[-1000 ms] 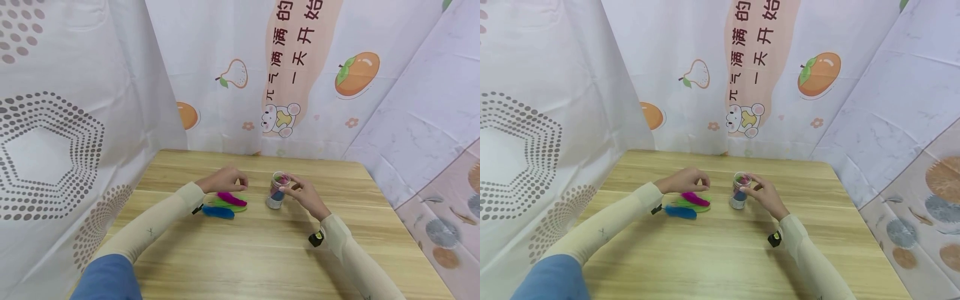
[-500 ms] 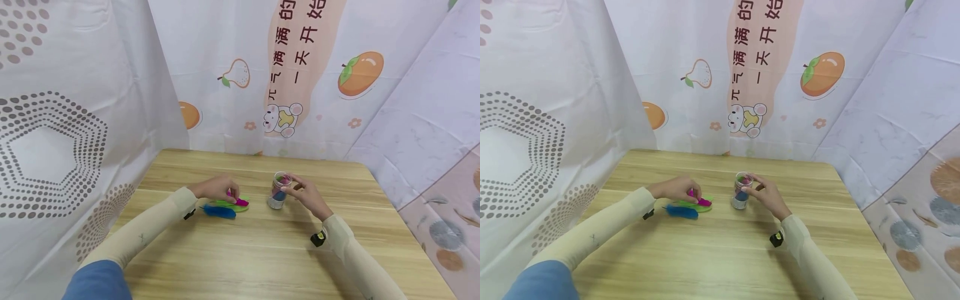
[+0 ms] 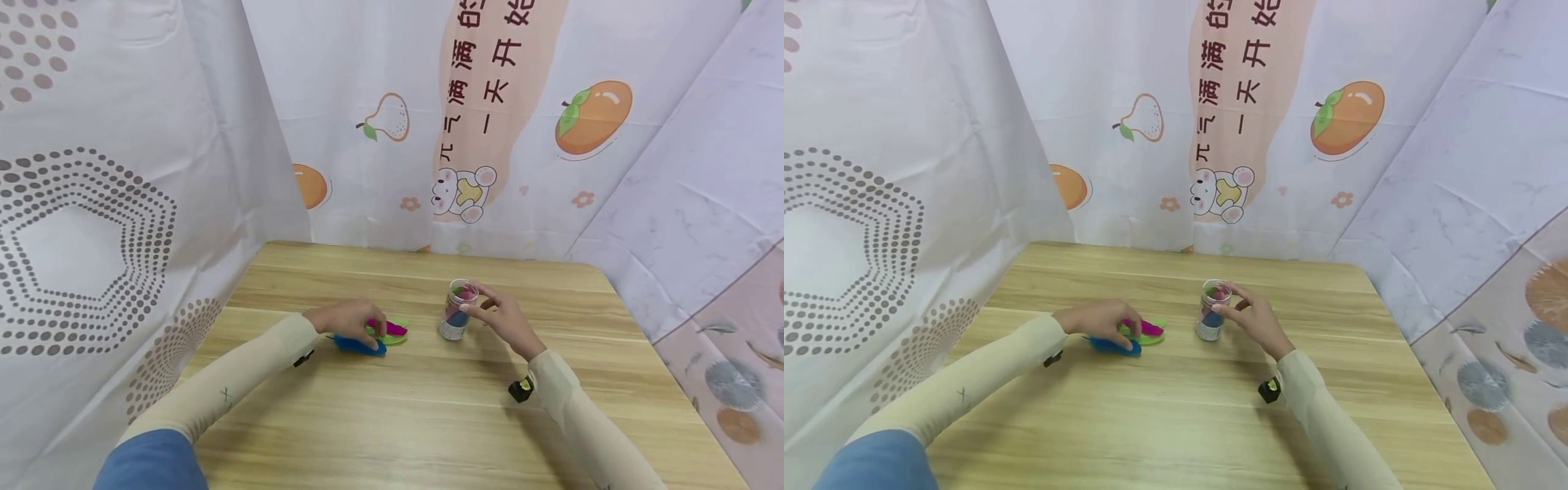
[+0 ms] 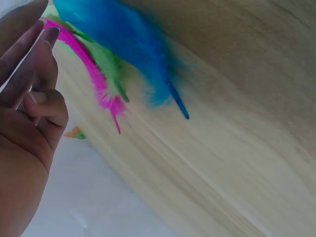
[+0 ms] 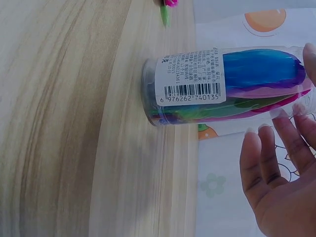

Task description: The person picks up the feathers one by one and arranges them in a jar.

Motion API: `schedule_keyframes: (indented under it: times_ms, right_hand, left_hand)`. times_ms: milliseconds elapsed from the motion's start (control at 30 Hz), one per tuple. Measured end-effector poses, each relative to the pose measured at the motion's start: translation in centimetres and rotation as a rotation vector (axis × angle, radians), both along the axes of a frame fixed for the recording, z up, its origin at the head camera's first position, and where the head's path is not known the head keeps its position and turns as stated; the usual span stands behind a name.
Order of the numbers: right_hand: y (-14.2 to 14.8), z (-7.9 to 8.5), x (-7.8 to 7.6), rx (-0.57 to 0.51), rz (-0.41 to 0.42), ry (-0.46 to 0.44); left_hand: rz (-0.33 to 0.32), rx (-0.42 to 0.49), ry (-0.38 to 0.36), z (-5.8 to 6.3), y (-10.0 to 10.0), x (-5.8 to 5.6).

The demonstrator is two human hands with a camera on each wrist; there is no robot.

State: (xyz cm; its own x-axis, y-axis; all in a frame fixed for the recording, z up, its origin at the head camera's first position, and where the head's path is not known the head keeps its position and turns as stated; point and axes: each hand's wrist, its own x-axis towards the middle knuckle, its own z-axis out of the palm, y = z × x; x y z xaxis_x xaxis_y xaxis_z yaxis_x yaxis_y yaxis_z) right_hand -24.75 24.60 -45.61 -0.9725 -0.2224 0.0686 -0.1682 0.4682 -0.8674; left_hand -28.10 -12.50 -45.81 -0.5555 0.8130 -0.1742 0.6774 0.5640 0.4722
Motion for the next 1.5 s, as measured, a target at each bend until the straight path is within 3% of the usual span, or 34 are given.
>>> schedule_keyframes:
  times_ms: [233, 633, 1033, 1267, 1500]
  right_hand:
    - [-0.1, 0.1, 0.0, -0.005, -0.001, -0.009]
    - [-0.1, 0.2, 0.0, -0.003, -0.002, 0.0]
    - [0.0, 0.2, 0.0, -0.005, -0.004, -0.004]
    - [0.0, 0.1, 0.0, -0.002, -0.002, -0.005]
    - [-0.3, 0.7, 0.4, 0.009, -0.008, -0.032]
  left_hand:
    - [-0.039, 0.001, 0.001, -0.8, -0.3, 0.0]
    - [0.004, -0.017, 0.012, -0.9, -0.1, 0.4]
    - [-0.035, -0.048, 0.115, -1.7, -0.1, 0.2]
    - [-0.008, -0.057, 0.05, -1.7, 0.0, 0.4]
    - [-0.019, 0.005, -0.016, -1.6, -0.3, 0.1]
